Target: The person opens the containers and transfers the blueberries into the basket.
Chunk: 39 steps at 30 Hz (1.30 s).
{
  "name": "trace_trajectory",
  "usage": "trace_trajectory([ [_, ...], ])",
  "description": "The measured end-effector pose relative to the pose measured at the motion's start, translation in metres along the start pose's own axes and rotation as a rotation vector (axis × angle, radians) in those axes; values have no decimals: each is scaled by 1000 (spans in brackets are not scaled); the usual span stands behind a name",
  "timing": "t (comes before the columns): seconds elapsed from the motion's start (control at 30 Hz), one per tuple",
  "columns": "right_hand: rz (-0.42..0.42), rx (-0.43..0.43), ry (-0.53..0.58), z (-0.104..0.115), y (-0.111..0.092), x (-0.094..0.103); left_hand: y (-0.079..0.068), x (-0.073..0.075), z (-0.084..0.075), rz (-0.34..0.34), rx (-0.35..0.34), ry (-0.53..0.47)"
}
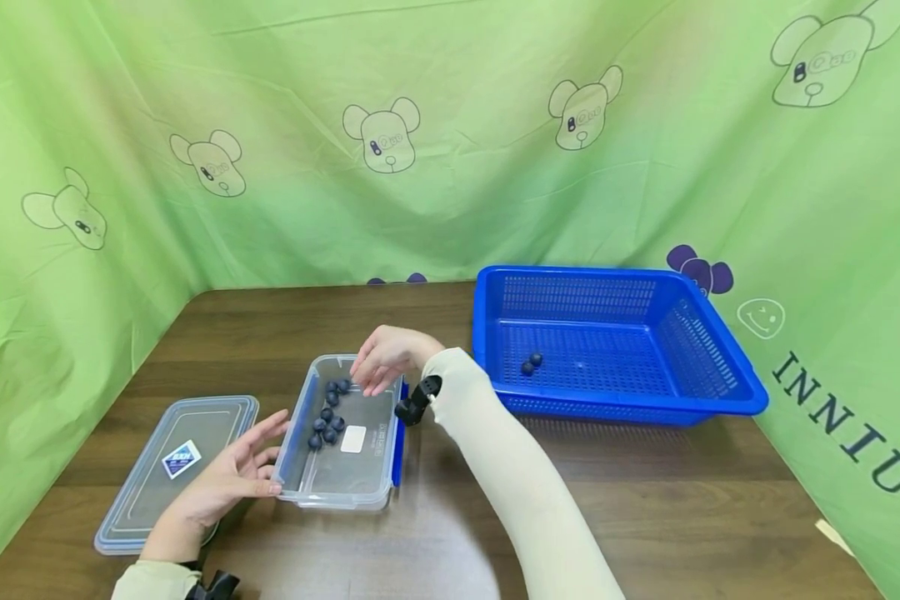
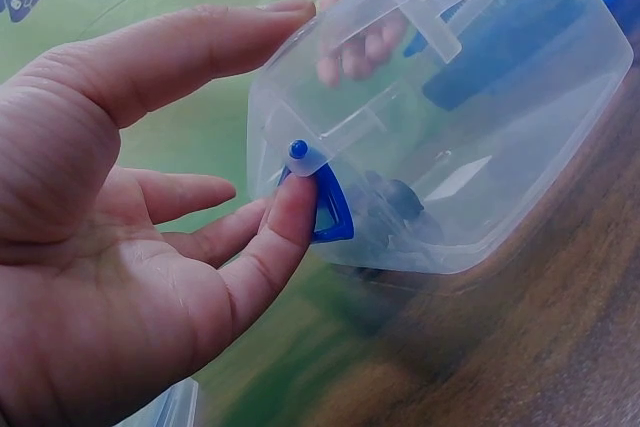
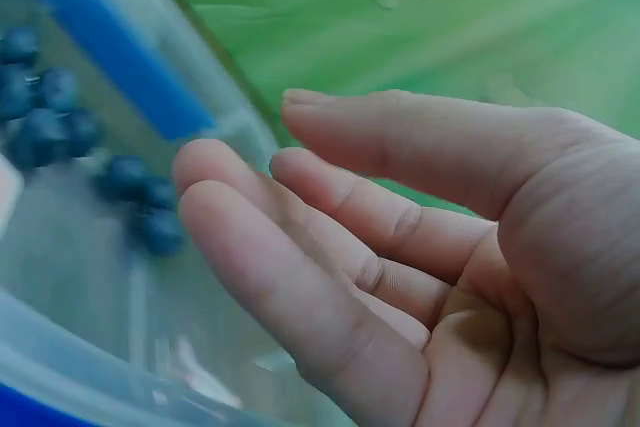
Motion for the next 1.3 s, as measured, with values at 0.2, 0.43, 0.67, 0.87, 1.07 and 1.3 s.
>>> trace_trajectory([
  [0.2,11,-54,-72,-12,15,-22,0,0,1,3,4,2],
  [0.43,-10,-69,-120,-18,27,-35,0,1,1,10,-13,-8],
  [0.67,-24,-131,-166,-29,36,-43,0,0,0,17,-6,-19],
  [0.87,-72,-133,-233,-29,38,-47,0,-1,-1,20,-12,-28],
  [1.07,-84,-158,-218,-39,41,-51,0,-2,0,23,-20,-33],
  [1.3,-75,-166,-147,-42,43,-51,0,-2,-1,23,-22,-32],
])
Point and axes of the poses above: each hand's wrist, its own y-axis towards the middle knuckle, its own x-axis out of the back of the hand, z = x × y, the point moved 9 cm from there along y, towards the middle knuckle, and after that the axes turned 13 degrees about y, right-handed, at the moved point
